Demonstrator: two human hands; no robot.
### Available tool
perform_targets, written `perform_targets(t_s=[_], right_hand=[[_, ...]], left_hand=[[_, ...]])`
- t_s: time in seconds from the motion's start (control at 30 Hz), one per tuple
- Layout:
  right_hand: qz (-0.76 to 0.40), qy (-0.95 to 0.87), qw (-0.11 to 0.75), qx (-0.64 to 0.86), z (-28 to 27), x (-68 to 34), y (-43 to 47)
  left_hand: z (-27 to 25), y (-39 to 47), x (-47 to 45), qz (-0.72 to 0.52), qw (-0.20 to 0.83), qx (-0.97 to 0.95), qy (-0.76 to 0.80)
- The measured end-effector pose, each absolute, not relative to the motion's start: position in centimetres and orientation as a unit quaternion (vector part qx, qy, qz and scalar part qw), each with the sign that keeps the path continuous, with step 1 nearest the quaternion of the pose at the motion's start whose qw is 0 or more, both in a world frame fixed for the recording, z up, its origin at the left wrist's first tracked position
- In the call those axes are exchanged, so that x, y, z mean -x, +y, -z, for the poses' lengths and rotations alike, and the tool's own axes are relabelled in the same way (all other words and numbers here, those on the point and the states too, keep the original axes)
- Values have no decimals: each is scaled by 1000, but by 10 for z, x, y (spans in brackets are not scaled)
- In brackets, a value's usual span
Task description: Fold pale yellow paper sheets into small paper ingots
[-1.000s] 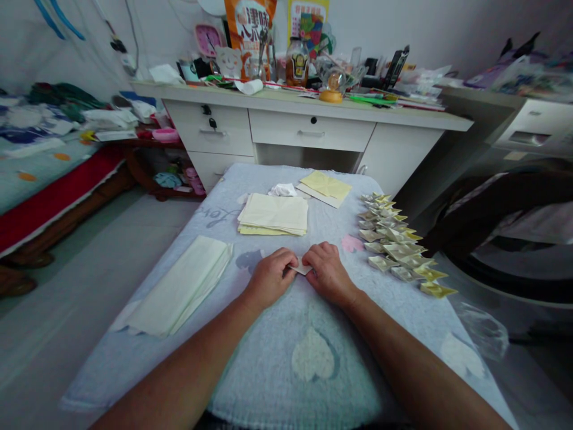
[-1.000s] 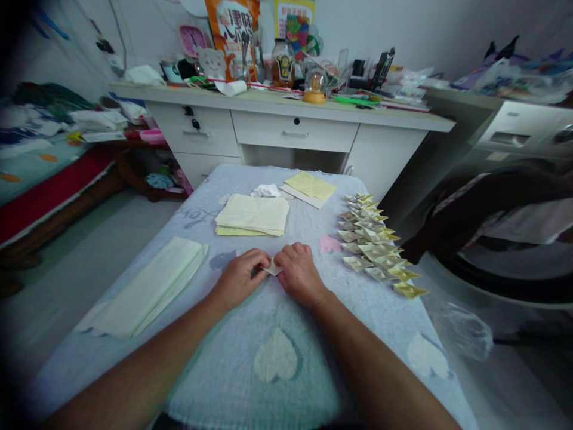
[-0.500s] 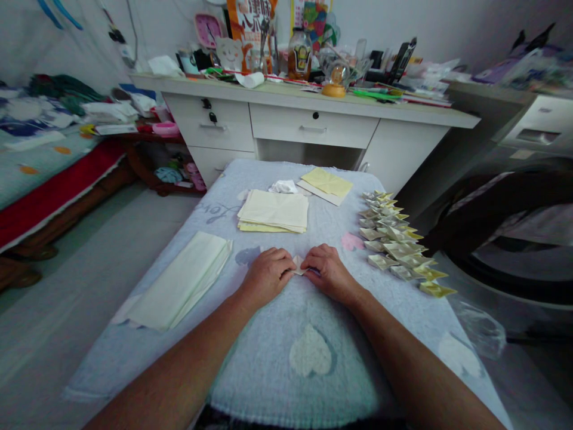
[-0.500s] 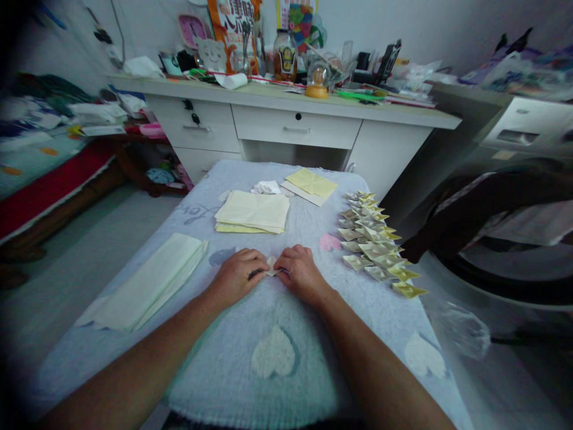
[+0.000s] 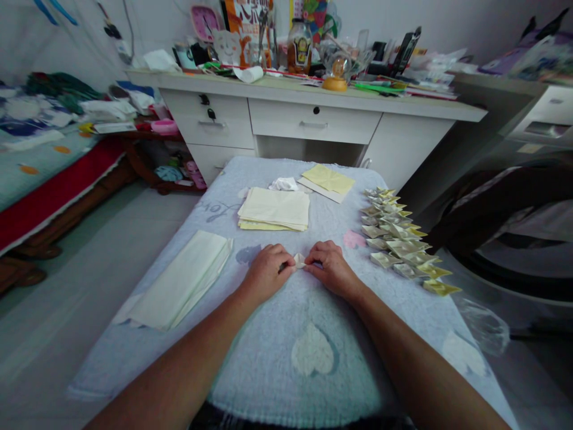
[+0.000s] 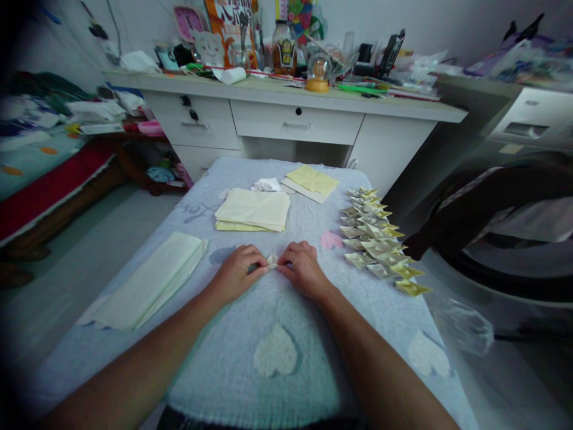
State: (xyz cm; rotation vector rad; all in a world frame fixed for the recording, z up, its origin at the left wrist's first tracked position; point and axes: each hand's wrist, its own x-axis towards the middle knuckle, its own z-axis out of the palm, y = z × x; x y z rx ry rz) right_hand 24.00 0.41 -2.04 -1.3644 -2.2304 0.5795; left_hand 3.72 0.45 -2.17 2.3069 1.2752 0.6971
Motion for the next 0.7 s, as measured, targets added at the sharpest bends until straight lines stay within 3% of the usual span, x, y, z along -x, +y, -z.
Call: perform_targets(t_s=[0.7], right_hand=[[-179, -776, 166, 581, 12, -231, 5]], left_hand=[[25, 7, -46, -207, 148, -815, 521]])
